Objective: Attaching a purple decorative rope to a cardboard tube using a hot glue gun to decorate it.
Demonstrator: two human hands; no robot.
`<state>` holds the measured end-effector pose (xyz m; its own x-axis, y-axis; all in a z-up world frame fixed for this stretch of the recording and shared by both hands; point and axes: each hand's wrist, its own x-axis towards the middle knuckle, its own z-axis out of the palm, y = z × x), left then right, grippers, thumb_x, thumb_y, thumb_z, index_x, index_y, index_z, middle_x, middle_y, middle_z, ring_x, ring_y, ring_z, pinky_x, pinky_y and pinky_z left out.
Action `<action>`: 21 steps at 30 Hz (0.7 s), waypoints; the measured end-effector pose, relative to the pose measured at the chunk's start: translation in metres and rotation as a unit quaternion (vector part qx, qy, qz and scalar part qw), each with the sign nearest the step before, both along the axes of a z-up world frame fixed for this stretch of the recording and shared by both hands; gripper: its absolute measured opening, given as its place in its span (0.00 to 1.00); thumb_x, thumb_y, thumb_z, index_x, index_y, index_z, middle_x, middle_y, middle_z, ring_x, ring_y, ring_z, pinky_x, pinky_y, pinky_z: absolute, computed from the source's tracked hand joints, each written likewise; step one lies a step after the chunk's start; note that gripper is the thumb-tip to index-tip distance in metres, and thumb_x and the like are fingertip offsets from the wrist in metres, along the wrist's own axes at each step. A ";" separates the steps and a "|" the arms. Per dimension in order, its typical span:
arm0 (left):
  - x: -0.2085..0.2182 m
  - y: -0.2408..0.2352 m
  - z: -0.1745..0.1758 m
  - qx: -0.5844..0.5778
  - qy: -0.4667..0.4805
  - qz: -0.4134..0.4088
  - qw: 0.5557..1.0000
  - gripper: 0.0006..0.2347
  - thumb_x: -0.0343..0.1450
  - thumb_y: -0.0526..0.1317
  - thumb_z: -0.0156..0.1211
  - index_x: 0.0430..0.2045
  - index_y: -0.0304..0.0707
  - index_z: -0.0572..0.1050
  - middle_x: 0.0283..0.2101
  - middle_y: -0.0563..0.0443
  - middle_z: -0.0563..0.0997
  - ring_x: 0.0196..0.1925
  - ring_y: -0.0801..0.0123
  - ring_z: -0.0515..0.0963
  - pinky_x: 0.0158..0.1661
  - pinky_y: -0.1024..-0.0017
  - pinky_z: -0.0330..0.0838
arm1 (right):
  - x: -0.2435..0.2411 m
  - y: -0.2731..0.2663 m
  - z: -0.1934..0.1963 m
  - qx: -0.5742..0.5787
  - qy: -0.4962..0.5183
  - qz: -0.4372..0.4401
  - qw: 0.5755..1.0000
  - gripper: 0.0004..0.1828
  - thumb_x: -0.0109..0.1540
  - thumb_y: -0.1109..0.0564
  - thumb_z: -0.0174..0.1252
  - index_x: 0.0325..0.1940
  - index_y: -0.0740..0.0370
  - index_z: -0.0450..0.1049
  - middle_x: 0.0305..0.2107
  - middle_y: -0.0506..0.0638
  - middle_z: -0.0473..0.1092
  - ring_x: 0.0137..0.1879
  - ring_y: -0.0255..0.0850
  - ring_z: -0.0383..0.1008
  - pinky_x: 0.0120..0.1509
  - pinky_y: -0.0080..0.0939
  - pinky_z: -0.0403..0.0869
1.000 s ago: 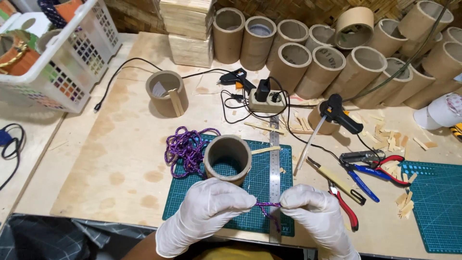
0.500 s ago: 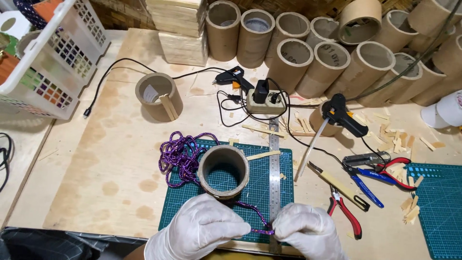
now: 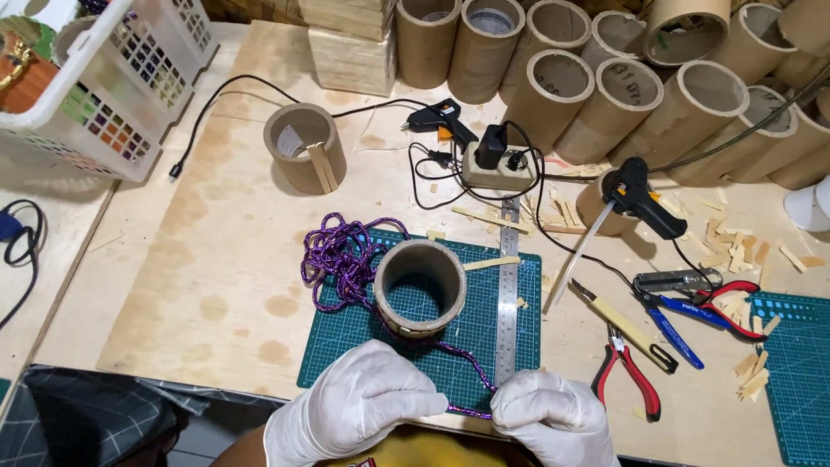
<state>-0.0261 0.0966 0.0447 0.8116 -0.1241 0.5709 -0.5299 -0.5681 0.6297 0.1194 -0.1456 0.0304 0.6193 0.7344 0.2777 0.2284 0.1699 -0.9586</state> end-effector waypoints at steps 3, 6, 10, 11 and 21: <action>-0.002 -0.001 -0.001 0.056 -0.042 0.030 0.997 0.08 0.78 0.36 0.55 0.49 0.40 0.78 0.45 0.53 0.85 0.41 0.63 0.84 0.40 0.66 0.68 | -0.001 0.002 0.000 -0.013 -0.017 -0.010 1.000 0.03 0.52 0.63 0.71 0.25 0.62 0.83 0.25 0.55 0.80 0.31 0.44 0.83 0.41 0.41 0.84; -0.004 -0.002 -0.011 0.064 -0.027 0.042 0.997 0.10 0.78 0.38 0.56 0.53 0.43 0.77 0.44 0.56 0.86 0.39 0.65 0.84 0.39 0.67 0.68 | -0.003 0.003 0.002 -0.012 -0.022 -0.015 1.000 0.03 0.52 0.63 0.71 0.24 0.62 0.82 0.24 0.55 0.80 0.30 0.44 0.83 0.40 0.41 0.84; -0.004 0.001 -0.013 0.090 -0.021 0.054 0.994 0.11 0.77 0.36 0.59 0.54 0.42 0.76 0.43 0.56 0.86 0.38 0.65 0.83 0.38 0.66 0.68 | -0.003 0.004 0.001 0.015 -0.028 -0.006 0.999 0.05 0.53 0.61 0.71 0.25 0.63 0.81 0.26 0.55 0.80 0.31 0.43 0.83 0.40 0.41 0.84; -0.004 0.001 -0.017 0.089 -0.023 0.049 0.995 0.11 0.77 0.36 0.59 0.54 0.42 0.76 0.43 0.56 0.86 0.38 0.65 0.83 0.38 0.66 0.68 | -0.001 0.001 -0.002 0.013 -0.029 -0.011 0.999 0.05 0.53 0.61 0.71 0.25 0.63 0.81 0.26 0.55 0.80 0.31 0.43 0.83 0.40 0.41 0.84; 0.007 0.006 0.001 0.154 -0.070 0.058 0.984 0.15 0.73 0.34 0.67 0.54 0.33 0.74 0.44 0.49 0.83 0.42 0.63 0.84 0.41 0.66 0.74 | 0.019 0.008 0.004 0.026 -0.009 0.040 0.999 0.04 0.55 0.64 0.70 0.31 0.66 0.81 0.27 0.54 0.79 0.33 0.44 0.82 0.40 0.39 0.85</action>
<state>-0.0190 0.1030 0.0455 0.7466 -0.2187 0.6283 -0.5189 -0.7825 0.3442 0.1389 -0.1380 0.0340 0.5532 0.7662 0.3269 0.2285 0.2379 -0.9441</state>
